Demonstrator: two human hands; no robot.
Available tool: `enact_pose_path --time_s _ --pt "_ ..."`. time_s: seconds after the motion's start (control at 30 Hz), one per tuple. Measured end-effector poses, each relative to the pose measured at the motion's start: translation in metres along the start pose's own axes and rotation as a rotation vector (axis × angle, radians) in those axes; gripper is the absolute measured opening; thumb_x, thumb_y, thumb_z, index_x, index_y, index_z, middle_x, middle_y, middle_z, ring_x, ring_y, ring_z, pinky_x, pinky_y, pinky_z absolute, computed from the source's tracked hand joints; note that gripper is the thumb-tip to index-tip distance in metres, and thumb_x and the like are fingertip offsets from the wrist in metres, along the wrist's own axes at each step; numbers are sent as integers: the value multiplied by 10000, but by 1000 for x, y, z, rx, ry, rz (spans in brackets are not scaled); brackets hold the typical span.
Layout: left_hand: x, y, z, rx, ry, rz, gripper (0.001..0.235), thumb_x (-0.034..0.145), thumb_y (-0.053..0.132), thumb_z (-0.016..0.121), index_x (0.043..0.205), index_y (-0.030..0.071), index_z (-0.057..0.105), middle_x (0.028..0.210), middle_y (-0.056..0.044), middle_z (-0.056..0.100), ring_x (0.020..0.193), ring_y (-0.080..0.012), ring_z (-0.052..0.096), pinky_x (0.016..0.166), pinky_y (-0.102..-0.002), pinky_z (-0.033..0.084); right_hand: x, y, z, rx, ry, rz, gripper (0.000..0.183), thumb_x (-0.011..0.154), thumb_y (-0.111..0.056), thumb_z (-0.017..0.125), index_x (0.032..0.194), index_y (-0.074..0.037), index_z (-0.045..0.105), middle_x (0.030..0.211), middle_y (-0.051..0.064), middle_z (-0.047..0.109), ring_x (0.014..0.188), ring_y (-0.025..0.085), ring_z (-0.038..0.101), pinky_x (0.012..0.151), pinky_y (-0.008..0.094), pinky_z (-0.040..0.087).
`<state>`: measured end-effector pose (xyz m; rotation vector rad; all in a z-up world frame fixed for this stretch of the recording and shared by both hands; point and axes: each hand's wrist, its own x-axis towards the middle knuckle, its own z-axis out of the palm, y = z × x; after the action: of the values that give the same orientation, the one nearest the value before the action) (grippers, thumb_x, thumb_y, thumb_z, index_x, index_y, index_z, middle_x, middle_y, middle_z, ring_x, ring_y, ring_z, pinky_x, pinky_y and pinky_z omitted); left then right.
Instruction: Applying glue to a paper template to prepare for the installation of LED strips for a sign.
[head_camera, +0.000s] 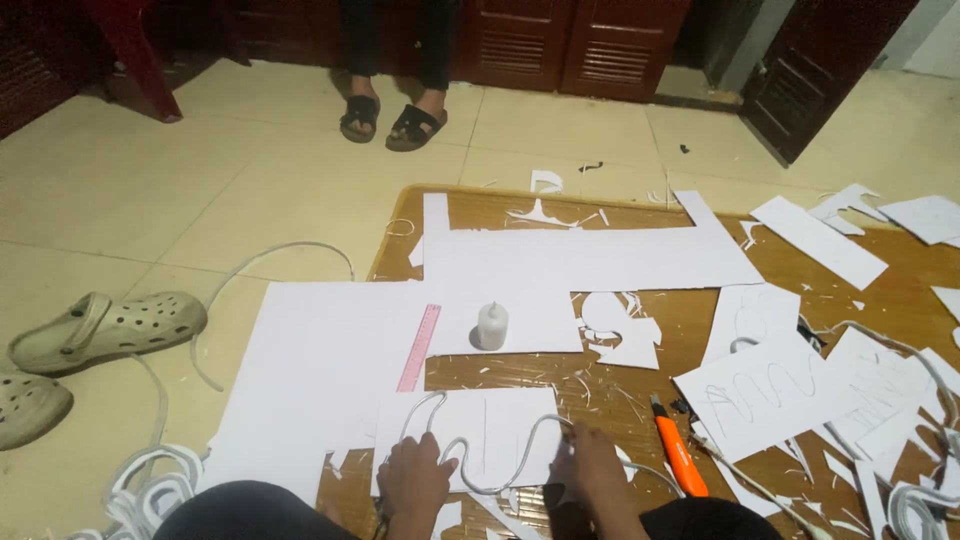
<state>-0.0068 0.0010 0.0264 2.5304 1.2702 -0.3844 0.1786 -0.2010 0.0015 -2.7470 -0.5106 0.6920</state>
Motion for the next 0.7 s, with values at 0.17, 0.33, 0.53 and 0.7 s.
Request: enact_pose_path --time_s 0.17,0.33,0.53,0.7 --pt "-13 4 -20 -192 -7 58 234 883 392 758 1037 286 617 1234 45 507 1139 -168 531 971 -396 448 -46 -70 -30 -3 -121 -330 346 807 -321 843 1127 -292 716 1384 -29 564 1252 175 581 1104 385 507" --pt "-10 6 -13 -318 4 100 155 839 265 801 894 215 665 1373 37 446 1245 -196 480 1065 -395 414 -38 -65 2 -48 -127 -733 384 669 -294 942 992 -256 738 1195 -56 637 1146 192 603 1023 377 494" --pt "-13 12 -21 -332 -91 50 153 839 242 814 754 166 713 1647 -6 250 1522 -243 257 1295 -466 176 -25 -57 18 -293 -86 -910 180 810 -223 784 984 -195 746 1118 -12 641 1055 198 554 955 375 369" --pt "-5 11 -5 -312 -66 46 179 836 274 820 739 150 736 1652 -17 233 1494 -322 272 1260 -465 254 -22 -56 19 -180 -140 -795 184 782 -246 833 926 -217 721 1070 -51 680 1072 148 583 1038 377 333"
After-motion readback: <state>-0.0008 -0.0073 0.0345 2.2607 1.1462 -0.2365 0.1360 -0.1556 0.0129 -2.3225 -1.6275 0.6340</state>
